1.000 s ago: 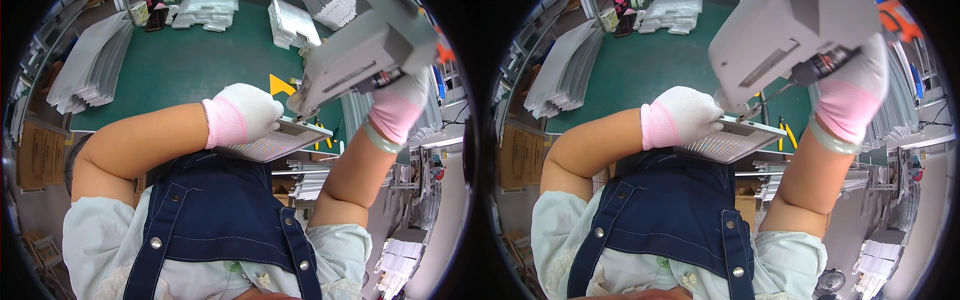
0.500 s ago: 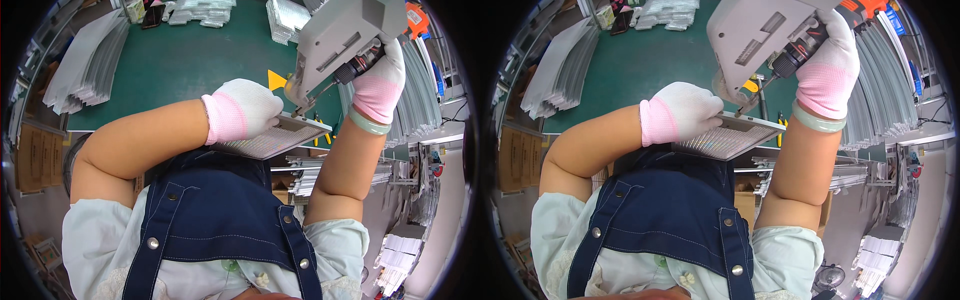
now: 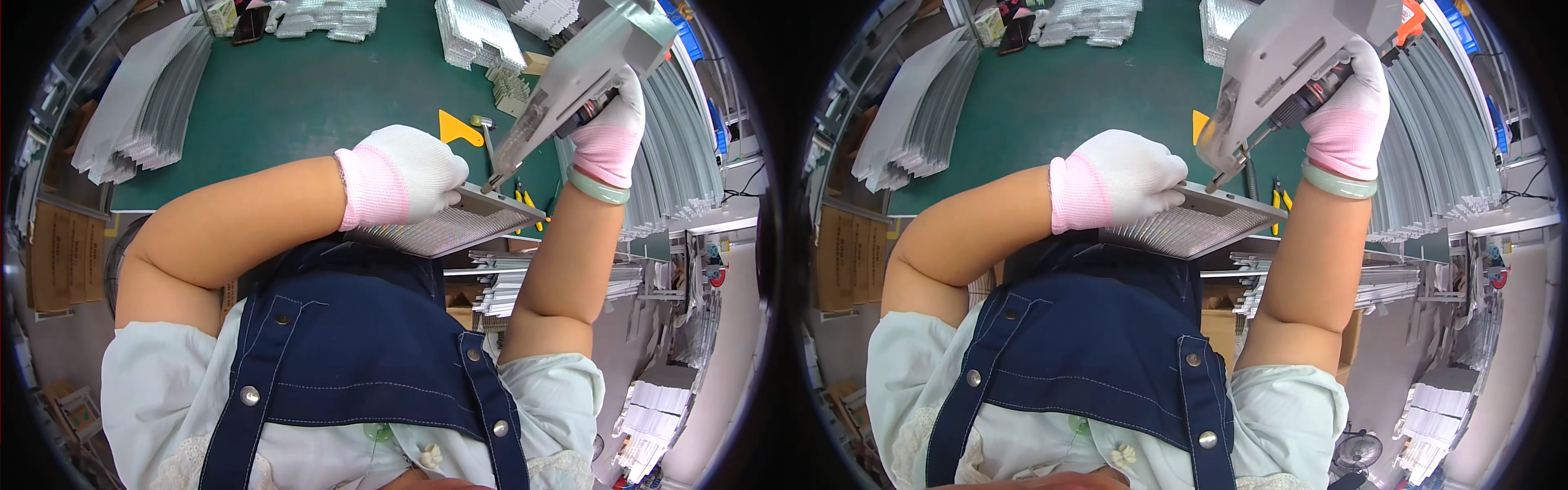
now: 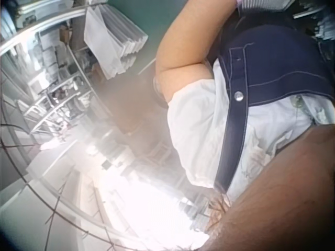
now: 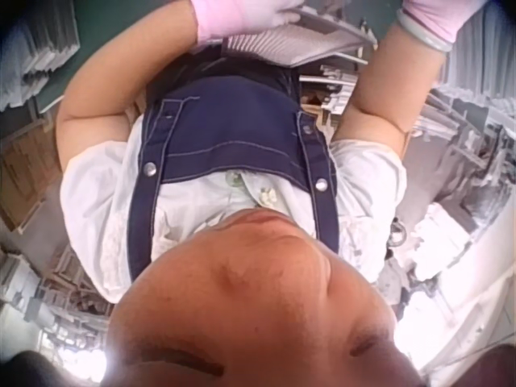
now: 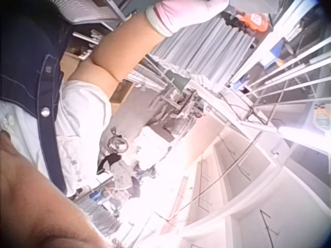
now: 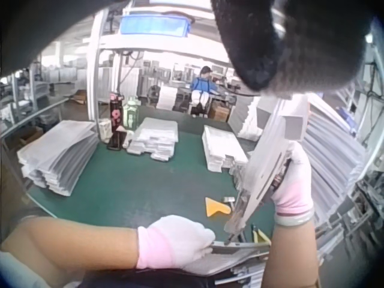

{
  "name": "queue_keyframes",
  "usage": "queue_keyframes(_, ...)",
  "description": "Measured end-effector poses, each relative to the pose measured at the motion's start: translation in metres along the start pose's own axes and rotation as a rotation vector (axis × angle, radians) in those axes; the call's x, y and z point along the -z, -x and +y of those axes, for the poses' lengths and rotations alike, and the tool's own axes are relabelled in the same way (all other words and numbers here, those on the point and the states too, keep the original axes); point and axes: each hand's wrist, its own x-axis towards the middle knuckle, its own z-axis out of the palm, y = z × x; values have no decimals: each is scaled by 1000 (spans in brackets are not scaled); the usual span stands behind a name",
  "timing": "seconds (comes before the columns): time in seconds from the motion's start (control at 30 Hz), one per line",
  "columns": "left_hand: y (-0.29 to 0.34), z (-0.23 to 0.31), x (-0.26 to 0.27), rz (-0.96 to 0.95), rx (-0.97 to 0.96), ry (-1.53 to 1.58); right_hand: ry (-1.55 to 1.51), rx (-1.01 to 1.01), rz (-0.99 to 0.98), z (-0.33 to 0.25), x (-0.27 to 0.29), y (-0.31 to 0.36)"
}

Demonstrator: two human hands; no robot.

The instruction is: The person assembles rectangular mesh filters at a factory workstation. They place a mesh sheet onto a green table, attach a plastic connector, and fit metal frame pieces around the edges. The person uses a handheld stapler to secure the frame to the mesh and then stacks the completed unit.

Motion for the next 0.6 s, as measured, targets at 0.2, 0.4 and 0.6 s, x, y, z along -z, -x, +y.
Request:
queue_keyframes(0.2,1,8,3,-25,10,-19,427,423,-207,10,10,-7)
queue_keyframes(0.4,0,7,7,-49,8,-41,203,308,9,0,-17,11)
queue_keyframes(0.6,-1,2,-9,1,-46,8,69,208,78,-7,-13,22)
